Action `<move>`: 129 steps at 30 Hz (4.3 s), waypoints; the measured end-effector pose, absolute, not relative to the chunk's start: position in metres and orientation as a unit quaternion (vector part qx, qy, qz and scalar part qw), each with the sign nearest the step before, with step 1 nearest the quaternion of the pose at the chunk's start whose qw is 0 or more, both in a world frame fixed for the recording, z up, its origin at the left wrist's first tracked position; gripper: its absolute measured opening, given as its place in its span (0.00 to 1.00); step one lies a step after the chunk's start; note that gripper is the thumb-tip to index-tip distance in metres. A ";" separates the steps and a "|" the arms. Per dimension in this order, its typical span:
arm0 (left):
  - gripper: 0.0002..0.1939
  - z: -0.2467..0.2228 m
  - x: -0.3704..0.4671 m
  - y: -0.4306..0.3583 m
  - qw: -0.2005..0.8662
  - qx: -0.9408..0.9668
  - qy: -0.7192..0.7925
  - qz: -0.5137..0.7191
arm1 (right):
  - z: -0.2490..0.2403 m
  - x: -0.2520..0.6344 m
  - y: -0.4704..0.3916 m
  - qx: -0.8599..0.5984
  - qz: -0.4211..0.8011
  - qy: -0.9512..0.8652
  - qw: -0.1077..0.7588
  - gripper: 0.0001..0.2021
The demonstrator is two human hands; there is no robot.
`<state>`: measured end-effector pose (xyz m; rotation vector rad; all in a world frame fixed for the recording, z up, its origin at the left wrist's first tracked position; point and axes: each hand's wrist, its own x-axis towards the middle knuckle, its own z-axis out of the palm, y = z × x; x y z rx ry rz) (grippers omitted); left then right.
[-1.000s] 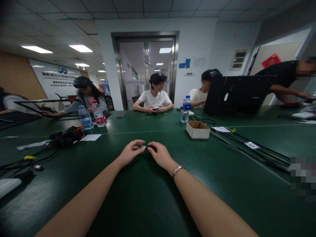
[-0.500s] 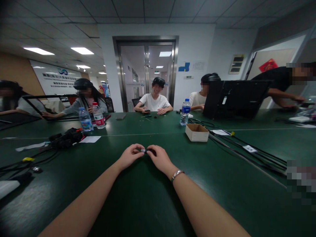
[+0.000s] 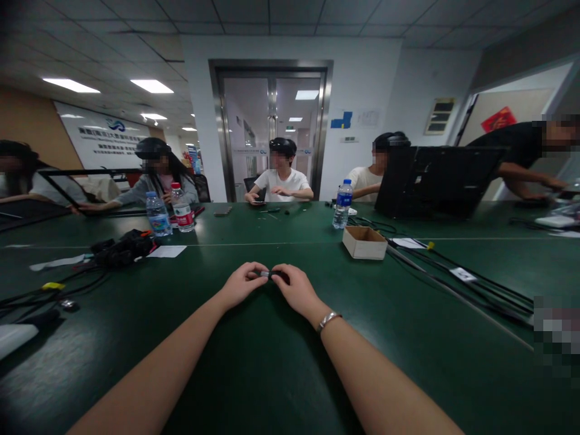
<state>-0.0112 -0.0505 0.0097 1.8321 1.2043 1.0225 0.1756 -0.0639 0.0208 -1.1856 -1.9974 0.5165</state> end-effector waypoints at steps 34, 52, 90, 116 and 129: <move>0.14 0.017 -0.011 -0.053 0.376 0.699 0.443 0.417 | 0.021 0.175 -0.062 -0.467 0.213 -0.773 0.371 0.11; 0.12 0.019 -0.010 -0.055 0.390 0.699 0.428 0.420 | 0.018 0.174 -0.059 -0.465 0.212 -0.774 0.374 0.12; 0.19 0.017 -0.012 -0.056 0.363 0.702 0.499 0.356 | 0.020 0.174 -0.060 -0.478 0.245 -0.756 0.374 0.12; 0.12 0.012 -0.012 -0.050 0.382 0.709 0.437 0.401 | 0.017 0.176 -0.057 -0.478 0.247 -0.750 0.386 0.12; 0.21 0.018 -0.005 -0.055 0.284 0.719 0.551 0.315 | 0.012 0.172 -0.049 -0.458 0.259 -0.755 0.391 0.11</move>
